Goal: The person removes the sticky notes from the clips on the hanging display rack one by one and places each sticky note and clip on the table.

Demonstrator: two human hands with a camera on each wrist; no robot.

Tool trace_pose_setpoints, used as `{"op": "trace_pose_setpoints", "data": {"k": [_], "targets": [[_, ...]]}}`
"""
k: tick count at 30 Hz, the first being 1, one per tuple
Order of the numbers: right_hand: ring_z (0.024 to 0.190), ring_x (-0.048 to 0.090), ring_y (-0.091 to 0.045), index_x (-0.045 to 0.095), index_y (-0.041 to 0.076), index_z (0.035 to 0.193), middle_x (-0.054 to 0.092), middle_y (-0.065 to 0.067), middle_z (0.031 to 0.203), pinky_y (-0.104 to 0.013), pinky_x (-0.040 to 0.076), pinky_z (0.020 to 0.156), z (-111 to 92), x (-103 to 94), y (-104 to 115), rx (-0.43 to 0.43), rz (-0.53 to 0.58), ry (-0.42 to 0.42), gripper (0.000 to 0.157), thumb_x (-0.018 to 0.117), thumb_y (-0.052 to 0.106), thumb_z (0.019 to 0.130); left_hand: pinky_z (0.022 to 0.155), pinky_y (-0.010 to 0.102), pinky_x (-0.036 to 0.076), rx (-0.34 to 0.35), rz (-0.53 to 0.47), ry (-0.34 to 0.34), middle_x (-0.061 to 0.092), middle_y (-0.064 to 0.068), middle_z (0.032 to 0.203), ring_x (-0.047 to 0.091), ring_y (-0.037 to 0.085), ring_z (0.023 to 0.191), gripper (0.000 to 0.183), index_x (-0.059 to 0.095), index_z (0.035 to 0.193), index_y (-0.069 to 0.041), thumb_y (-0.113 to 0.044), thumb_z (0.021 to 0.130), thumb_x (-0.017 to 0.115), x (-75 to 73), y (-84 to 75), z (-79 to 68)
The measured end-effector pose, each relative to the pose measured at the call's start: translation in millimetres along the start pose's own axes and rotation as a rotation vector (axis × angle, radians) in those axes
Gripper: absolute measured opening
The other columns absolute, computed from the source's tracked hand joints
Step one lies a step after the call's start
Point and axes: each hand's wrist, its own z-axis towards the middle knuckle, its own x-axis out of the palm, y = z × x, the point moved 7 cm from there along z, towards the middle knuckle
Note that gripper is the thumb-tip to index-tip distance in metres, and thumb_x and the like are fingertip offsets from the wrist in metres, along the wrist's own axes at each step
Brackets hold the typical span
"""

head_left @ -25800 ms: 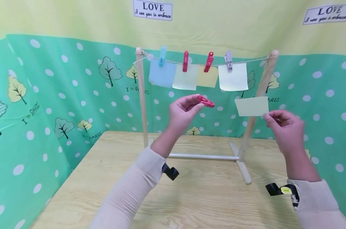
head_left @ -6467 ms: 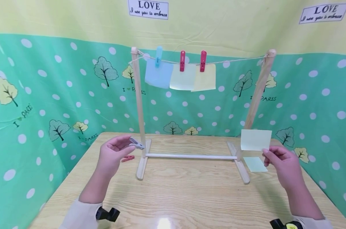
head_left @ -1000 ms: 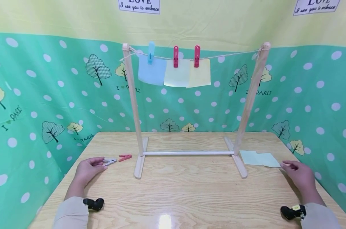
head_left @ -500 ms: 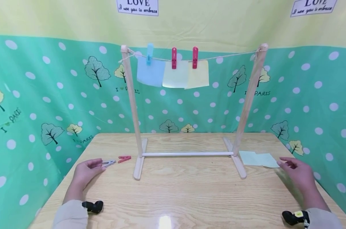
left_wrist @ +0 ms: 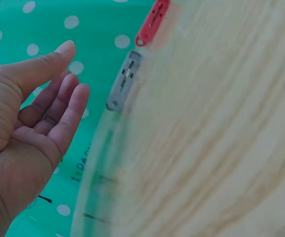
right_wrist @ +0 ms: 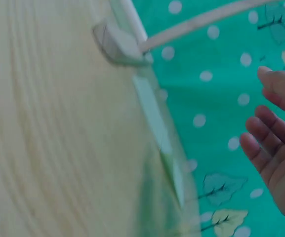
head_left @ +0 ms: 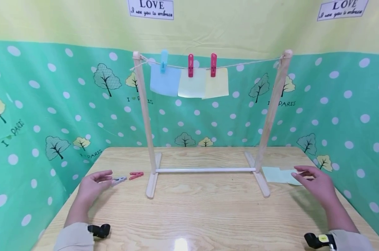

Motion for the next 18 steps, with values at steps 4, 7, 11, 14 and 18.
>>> {"op": "trace_pose_setpoints", "data": {"k": [4, 7, 11, 14, 18], "targets": [[0.083, 0.046, 0.017, 0.06, 0.0, 0.128, 0.057, -0.02, 0.116, -0.009, 0.048, 0.065, 1.6, 0.4, 18.8, -0.032, 0.031, 0.02, 0.049, 0.068, 0.034, 0.093, 0.076, 0.011, 0.05, 0.043, 0.02, -0.002, 0.062, 0.021, 0.126, 0.057, -0.01, 0.095, 0.065, 0.054, 0.137, -0.001, -0.033, 0.085, 0.077, -1.0, -16.3, -2.9], [0.083, 0.047, 0.017, 0.06, 0.001, 0.128, 0.055, -0.017, 0.119, -0.012, 0.05, 0.064, 2.7, 2.0, 30.6, -0.054, 0.035, 0.027, 0.048, 0.068, 0.033, 0.093, 0.076, 0.01, 0.05, 0.066, 0.017, -0.016, 0.064, 0.019, 0.124, 0.058, -0.009, 0.096, 0.063, 0.056, 0.135, -0.002, -0.033, 0.085, 0.077, -2.4, -27.8, -5.8], [0.084, 0.048, 0.017, 0.062, 0.003, 0.126, 0.054, -0.014, 0.118, -0.013, 0.051, 0.063, 5.1, 3.2, 47.5, -0.109, 0.032, 0.013, 0.043, 0.069, 0.029, 0.092, 0.077, 0.007, 0.048, 0.091, -0.014, -0.037, 0.067, 0.012, 0.12, 0.061, -0.008, 0.094, 0.06, 0.058, 0.134, -0.002, -0.031, 0.085, 0.078, -2.3, -43.0, -9.8], [0.086, 0.049, 0.014, 0.063, 0.003, 0.125, 0.054, -0.012, 0.118, -0.008, 0.049, 0.066, 6.2, 3.5, 59.9, -0.154, 0.038, 0.001, 0.04, 0.07, 0.025, 0.092, 0.078, 0.01, 0.05, 0.125, -0.061, -0.042, 0.07, 0.0, 0.112, 0.063, -0.005, 0.092, 0.058, 0.059, 0.132, -0.001, -0.028, 0.085, 0.078, 0.1, -54.7, -12.3], [0.091, 0.052, 0.006, 0.064, 0.003, 0.123, 0.056, -0.011, 0.117, -0.004, 0.045, 0.072, 7.7, 4.0, 75.1, -0.202, 0.056, -0.011, 0.038, 0.071, 0.022, 0.092, 0.078, 0.014, 0.053, 0.201, -0.123, -0.043, 0.069, -0.012, 0.104, 0.065, 0.0, 0.091, 0.055, 0.061, 0.128, 0.003, -0.023, 0.084, 0.079, 6.4, -71.3, -14.4]]}}
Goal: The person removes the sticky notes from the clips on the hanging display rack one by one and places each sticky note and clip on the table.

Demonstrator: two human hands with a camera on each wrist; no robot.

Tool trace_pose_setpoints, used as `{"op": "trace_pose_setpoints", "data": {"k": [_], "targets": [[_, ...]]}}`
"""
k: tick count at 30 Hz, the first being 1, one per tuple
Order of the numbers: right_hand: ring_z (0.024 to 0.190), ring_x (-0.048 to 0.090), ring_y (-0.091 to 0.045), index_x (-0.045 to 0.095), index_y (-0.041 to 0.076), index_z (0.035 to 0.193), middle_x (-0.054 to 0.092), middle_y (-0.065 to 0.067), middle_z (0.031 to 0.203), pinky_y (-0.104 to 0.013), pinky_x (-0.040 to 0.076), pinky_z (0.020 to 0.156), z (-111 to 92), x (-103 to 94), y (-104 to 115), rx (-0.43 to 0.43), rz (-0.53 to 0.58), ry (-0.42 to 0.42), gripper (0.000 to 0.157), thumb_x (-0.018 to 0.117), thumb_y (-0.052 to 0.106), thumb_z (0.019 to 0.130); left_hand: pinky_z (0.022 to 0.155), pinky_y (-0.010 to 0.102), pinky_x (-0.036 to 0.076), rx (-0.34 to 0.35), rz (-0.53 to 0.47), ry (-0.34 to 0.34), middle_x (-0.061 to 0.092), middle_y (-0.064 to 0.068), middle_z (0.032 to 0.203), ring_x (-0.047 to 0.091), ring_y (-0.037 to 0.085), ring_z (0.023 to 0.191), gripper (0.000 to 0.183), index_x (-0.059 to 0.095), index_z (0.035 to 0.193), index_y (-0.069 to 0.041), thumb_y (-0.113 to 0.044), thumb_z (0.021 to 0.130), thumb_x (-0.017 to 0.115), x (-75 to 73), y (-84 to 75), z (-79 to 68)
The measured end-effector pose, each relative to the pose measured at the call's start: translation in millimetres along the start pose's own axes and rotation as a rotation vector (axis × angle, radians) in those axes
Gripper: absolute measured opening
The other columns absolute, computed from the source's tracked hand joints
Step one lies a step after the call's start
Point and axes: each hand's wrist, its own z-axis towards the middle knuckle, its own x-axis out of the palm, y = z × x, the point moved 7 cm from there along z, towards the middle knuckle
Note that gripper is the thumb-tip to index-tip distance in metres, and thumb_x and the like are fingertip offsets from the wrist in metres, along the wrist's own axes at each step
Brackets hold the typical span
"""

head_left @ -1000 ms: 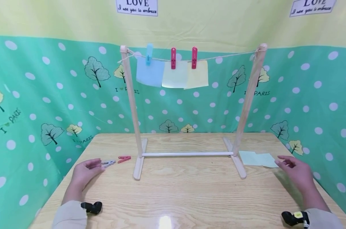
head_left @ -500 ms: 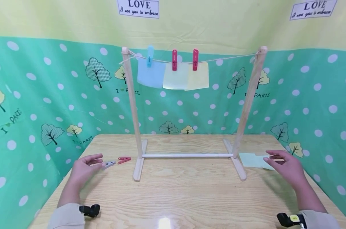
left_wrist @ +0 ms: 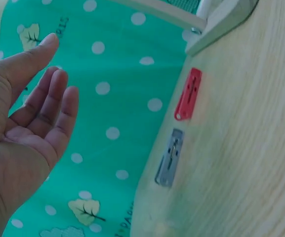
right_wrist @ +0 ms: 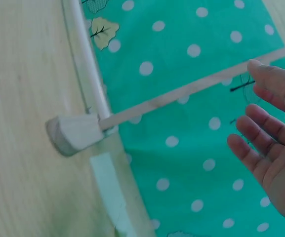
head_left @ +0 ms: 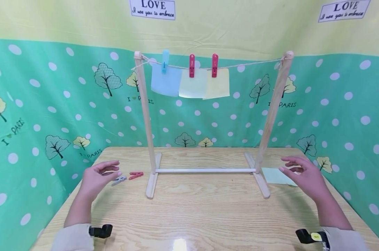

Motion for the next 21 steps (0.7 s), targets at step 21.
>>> {"op": "trace_pose_setpoints", "data": {"k": [21], "targets": [[0.089, 0.053, 0.002, 0.066, 0.002, 0.116, 0.055, -0.008, 0.112, -0.006, 0.047, 0.072, 24.8, -6.3, 48.8, -0.133, 0.022, -0.015, 0.027, 0.07, 0.014, 0.092, 0.075, 0.019, 0.056, 0.117, -0.018, 0.011, 0.068, 0.012, 0.105, 0.067, 0.008, 0.085, 0.042, 0.067, 0.12, 0.001, -0.017, 0.083, 0.079, 37.1, -60.5, 2.0]]}}
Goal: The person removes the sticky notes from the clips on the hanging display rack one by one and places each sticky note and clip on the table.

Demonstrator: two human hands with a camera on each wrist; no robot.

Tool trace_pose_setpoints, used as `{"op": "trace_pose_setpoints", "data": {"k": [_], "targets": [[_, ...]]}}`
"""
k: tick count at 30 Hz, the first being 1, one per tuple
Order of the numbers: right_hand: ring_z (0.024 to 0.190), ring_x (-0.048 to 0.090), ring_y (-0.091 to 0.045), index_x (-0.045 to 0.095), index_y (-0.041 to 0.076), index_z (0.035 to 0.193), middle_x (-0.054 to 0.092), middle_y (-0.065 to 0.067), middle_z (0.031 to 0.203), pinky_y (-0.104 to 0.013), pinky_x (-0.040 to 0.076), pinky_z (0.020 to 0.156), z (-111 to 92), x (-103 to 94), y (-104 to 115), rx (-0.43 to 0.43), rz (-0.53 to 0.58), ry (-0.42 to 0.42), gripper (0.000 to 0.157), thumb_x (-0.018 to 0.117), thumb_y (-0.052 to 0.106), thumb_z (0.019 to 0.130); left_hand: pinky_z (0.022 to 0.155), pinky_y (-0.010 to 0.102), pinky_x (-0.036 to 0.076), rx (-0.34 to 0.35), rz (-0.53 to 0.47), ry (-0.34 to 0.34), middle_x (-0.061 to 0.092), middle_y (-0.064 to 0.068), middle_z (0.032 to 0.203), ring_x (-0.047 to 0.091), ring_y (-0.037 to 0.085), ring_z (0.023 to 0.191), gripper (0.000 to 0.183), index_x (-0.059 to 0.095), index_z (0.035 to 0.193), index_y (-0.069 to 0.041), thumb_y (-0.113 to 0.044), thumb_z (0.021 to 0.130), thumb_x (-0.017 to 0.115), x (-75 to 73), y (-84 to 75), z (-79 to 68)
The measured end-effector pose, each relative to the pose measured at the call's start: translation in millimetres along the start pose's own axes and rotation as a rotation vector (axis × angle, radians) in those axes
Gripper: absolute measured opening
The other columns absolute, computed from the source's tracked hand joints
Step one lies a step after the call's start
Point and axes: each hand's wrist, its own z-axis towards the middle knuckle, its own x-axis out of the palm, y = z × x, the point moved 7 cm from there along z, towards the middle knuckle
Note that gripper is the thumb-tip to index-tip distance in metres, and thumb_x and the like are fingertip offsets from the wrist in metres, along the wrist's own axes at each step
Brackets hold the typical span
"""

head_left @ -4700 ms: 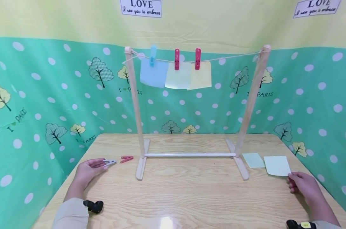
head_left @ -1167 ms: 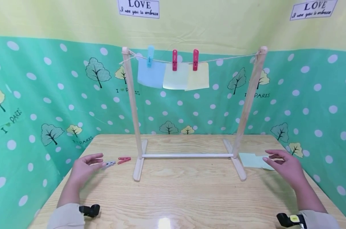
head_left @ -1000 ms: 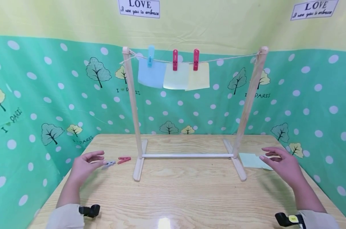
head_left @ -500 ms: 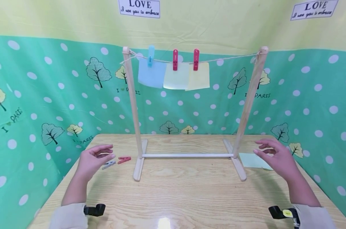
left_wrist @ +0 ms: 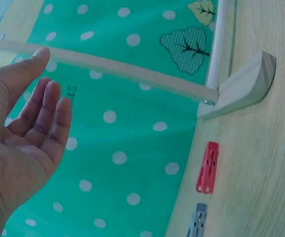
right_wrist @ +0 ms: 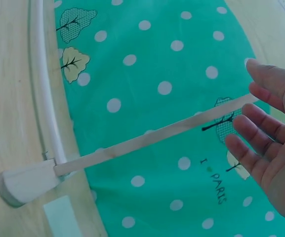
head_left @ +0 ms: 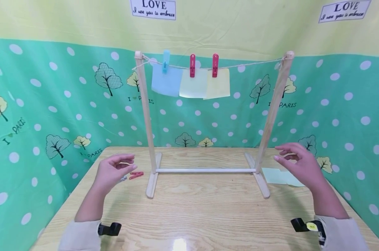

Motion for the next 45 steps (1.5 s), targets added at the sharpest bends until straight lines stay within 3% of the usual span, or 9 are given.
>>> {"op": "trace_pose_setpoints", "data": {"k": [5, 10, 17, 28, 33, 39, 45], "targets": [[0.09, 0.054, 0.002, 0.067, 0.003, 0.115, 0.057, -0.002, 0.11, -0.005, 0.046, 0.076, 8.0, -1.4, 10.6, -0.041, 0.007, -0.025, 0.027, 0.072, 0.011, 0.09, 0.072, 0.022, 0.058, 0.042, -0.02, 0.025, 0.067, 0.016, 0.103, 0.068, 0.015, 0.084, 0.039, 0.069, 0.117, 0.001, -0.016, 0.083, 0.08, 10.5, -15.8, 5.3], [0.09, 0.055, -0.001, 0.068, 0.003, 0.114, 0.059, -0.004, 0.11, -0.005, 0.045, 0.078, 13.9, -2.1, 21.9, -0.099, 0.014, -0.027, 0.027, 0.073, 0.005, 0.088, 0.075, 0.021, 0.057, 0.107, -0.025, 0.074, 0.068, 0.015, 0.1, 0.068, 0.017, 0.084, 0.037, 0.068, 0.115, 0.001, -0.013, 0.083, 0.079, 22.8, -33.4, 11.2], [0.091, 0.053, -0.001, 0.068, 0.002, 0.114, 0.06, -0.007, 0.111, -0.004, 0.045, 0.077, 23.1, -2.8, 32.5, -0.119, -0.009, 0.003, 0.028, 0.073, 0.008, 0.088, 0.077, 0.024, 0.057, 0.153, -0.054, 0.134, 0.065, 0.016, 0.108, 0.068, 0.02, 0.087, 0.035, 0.068, 0.113, 0.002, -0.01, 0.083, 0.079, 39.0, -58.9, 19.2], [0.092, 0.055, -0.011, 0.069, 0.004, 0.116, 0.06, -0.008, 0.113, -0.007, 0.047, 0.076, 35.4, 1.6, 48.1, -0.142, -0.013, 0.044, 0.027, 0.072, 0.012, 0.09, 0.077, 0.028, 0.058, 0.192, -0.085, 0.164, 0.066, 0.009, 0.111, 0.067, 0.024, 0.09, 0.033, 0.07, 0.112, -0.003, -0.009, 0.082, 0.08, 59.2, -92.4, 30.2], [0.09, 0.056, -0.012, 0.069, 0.002, 0.114, 0.06, -0.007, 0.106, -0.008, 0.047, 0.075, 43.9, 2.4, 54.3, -0.189, -0.017, 0.043, 0.026, 0.072, 0.009, 0.09, 0.078, 0.027, 0.058, 0.255, -0.091, 0.183, 0.065, 0.008, 0.113, 0.065, 0.03, 0.093, 0.032, 0.071, 0.111, -0.004, -0.009, 0.081, 0.081, 68.7, -111.9, 36.1], [0.087, 0.056, -0.01, 0.068, 0.001, 0.113, 0.059, -0.005, 0.104, -0.008, 0.047, 0.076, 52.2, -0.4, 63.3, -0.216, -0.016, 0.031, 0.026, 0.072, 0.009, 0.089, 0.081, 0.029, 0.056, 0.343, -0.066, 0.193, 0.066, 0.005, 0.11, 0.064, 0.019, 0.093, 0.033, 0.071, 0.112, -0.004, -0.009, 0.081, 0.081, 77.2, -134.8, 42.4], [0.086, 0.054, -0.003, 0.068, 0.002, 0.114, 0.059, -0.008, 0.103, -0.007, 0.047, 0.075, 59.4, -2.0, 71.3, -0.204, -0.008, 0.031, 0.027, 0.073, 0.008, 0.088, 0.084, 0.033, 0.056, 0.355, -0.075, 0.216, 0.066, 0.004, 0.108, 0.063, 0.02, 0.096, 0.036, 0.071, 0.113, -0.005, -0.009, 0.079, 0.082, 82.1, -150.3, 48.4]]}}
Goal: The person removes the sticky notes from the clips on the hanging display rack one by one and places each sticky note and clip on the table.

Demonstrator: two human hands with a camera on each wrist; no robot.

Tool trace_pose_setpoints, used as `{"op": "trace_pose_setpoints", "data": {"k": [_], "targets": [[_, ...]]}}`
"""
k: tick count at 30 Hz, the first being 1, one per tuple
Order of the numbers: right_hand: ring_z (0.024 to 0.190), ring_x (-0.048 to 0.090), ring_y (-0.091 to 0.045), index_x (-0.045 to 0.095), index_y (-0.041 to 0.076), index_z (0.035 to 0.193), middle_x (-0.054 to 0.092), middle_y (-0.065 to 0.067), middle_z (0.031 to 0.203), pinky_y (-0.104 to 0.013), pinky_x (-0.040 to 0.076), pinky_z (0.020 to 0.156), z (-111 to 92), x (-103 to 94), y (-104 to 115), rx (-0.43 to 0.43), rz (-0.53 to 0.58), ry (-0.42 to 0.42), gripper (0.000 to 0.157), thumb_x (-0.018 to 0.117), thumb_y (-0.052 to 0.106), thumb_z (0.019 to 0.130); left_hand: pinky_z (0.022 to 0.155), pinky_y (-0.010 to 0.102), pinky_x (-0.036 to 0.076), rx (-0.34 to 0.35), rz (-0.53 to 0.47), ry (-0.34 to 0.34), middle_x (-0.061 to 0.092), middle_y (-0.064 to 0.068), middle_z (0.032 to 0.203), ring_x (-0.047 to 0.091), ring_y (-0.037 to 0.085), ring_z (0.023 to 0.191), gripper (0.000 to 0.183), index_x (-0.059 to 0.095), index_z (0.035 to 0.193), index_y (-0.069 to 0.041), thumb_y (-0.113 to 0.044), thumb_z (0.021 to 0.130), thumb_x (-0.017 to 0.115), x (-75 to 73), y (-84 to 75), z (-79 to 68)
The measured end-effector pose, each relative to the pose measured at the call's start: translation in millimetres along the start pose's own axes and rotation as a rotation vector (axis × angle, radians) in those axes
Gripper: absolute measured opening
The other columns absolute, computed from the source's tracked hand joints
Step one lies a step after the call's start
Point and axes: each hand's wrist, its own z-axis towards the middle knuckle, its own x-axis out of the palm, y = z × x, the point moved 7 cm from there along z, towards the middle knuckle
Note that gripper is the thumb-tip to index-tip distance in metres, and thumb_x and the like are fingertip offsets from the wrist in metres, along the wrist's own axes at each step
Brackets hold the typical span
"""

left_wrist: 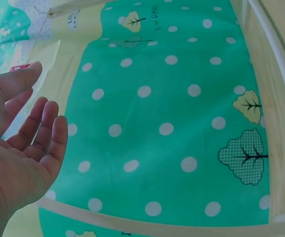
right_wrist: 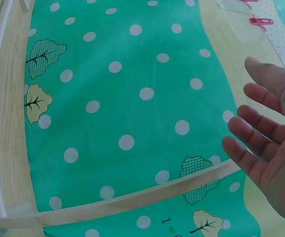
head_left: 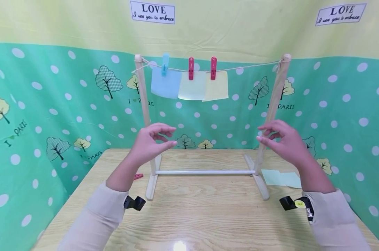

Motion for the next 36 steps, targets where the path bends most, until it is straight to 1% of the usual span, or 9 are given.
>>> {"op": "trace_pose_setpoints", "data": {"k": [3, 7, 10, 14, 18, 22, 30, 33, 36], "targets": [[0.086, 0.054, -0.003, 0.069, 0.001, 0.113, 0.059, -0.006, 0.104, -0.006, 0.047, 0.075, 4.4, 0.3, 2.7, 0.009, 0.015, -0.001, 0.027, 0.074, 0.007, 0.087, 0.084, 0.034, 0.056, 0.007, -0.016, 0.015, 0.066, 0.004, 0.108, 0.062, 0.021, 0.097, 0.036, 0.071, 0.113, -0.005, -0.009, 0.079, 0.082, 2.3, -5.8, 5.7], [0.087, 0.054, -0.004, 0.068, 0.001, 0.114, 0.059, -0.006, 0.106, -0.007, 0.047, 0.076, 10.3, 0.1, 8.7, 0.008, 0.01, 0.004, 0.028, 0.073, 0.007, 0.088, 0.085, 0.035, 0.056, 0.018, -0.034, 0.033, 0.066, 0.004, 0.107, 0.062, 0.018, 0.097, 0.035, 0.071, 0.112, -0.004, -0.009, 0.079, 0.082, 5.2, -13.3, 14.8], [0.09, 0.055, -0.009, 0.068, 0.002, 0.115, 0.059, -0.007, 0.109, -0.008, 0.046, 0.077, 14.7, -0.1, 13.3, 0.0, 0.005, 0.008, 0.027, 0.072, 0.01, 0.089, 0.086, 0.035, 0.055, 0.023, -0.046, 0.043, 0.066, 0.005, 0.108, 0.063, 0.018, 0.096, 0.036, 0.07, 0.113, -0.003, -0.009, 0.079, 0.082, 7.4, -19.8, 22.5], [0.091, 0.056, -0.017, 0.068, 0.002, 0.115, 0.06, -0.007, 0.11, -0.008, 0.046, 0.077, 20.2, 0.2, 17.5, -0.01, 0.011, 0.014, 0.027, 0.072, 0.011, 0.09, 0.087, 0.037, 0.055, 0.036, -0.073, 0.048, 0.067, 0.007, 0.108, 0.063, 0.021, 0.096, 0.037, 0.07, 0.113, -0.001, -0.007, 0.079, 0.081, 9.4, -27.9, 32.8], [0.089, 0.055, -0.01, 0.068, 0.003, 0.114, 0.061, -0.006, 0.109, -0.007, 0.046, 0.075, 24.7, 1.5, 18.4, 0.008, 0.017, 0.018, 0.026, 0.072, 0.014, 0.09, 0.087, 0.036, 0.055, 0.04, -0.084, 0.047, 0.068, 0.008, 0.107, 0.063, 0.022, 0.097, 0.036, 0.069, 0.114, 0.0, -0.006, 0.08, 0.081, 10.2, -32.9, 40.3], [0.087, 0.055, -0.004, 0.068, 0.003, 0.113, 0.06, -0.005, 0.108, -0.008, 0.048, 0.074, 28.5, 1.9, 19.4, 0.026, 0.027, 0.013, 0.026, 0.072, 0.015, 0.09, 0.087, 0.035, 0.055, 0.04, -0.068, 0.048, 0.068, 0.008, 0.107, 0.063, 0.019, 0.097, 0.037, 0.069, 0.114, -0.002, -0.008, 0.08, 0.081, 11.3, -38.5, 46.4], [0.087, 0.055, -0.008, 0.068, 0.003, 0.113, 0.061, -0.005, 0.108, -0.009, 0.047, 0.075, 38.7, 2.5, 28.7, 0.0, 0.008, 0.024, 0.026, 0.072, 0.015, 0.091, 0.086, 0.033, 0.055, 0.024, -0.07, 0.054, 0.069, 0.006, 0.108, 0.064, 0.02, 0.098, 0.037, 0.07, 0.115, -0.005, -0.011, 0.081, 0.081, 13.1, -48.1, 61.6], [0.088, 0.056, -0.01, 0.068, 0.001, 0.114, 0.061, -0.009, 0.109, -0.01, 0.047, 0.075, 42.8, 4.4, 32.2, -0.026, 0.0, 0.039, 0.027, 0.071, 0.015, 0.091, 0.085, 0.032, 0.056, 0.021, -0.091, 0.053, 0.069, 0.006, 0.109, 0.065, 0.022, 0.098, 0.037, 0.069, 0.115, -0.004, -0.01, 0.081, 0.081, 13.0, -51.5, 67.8], [0.087, 0.057, -0.008, 0.068, 0.001, 0.113, 0.061, -0.011, 0.11, -0.011, 0.048, 0.074, 47.4, 5.4, 35.5, -0.028, 0.002, 0.044, 0.026, 0.072, 0.014, 0.091, 0.086, 0.031, 0.055, 0.024, -0.102, 0.051, 0.069, 0.007, 0.109, 0.065, 0.022, 0.098, 0.038, 0.069, 0.116, -0.002, -0.01, 0.081, 0.081, 12.7, -56.0, 74.0]]}}
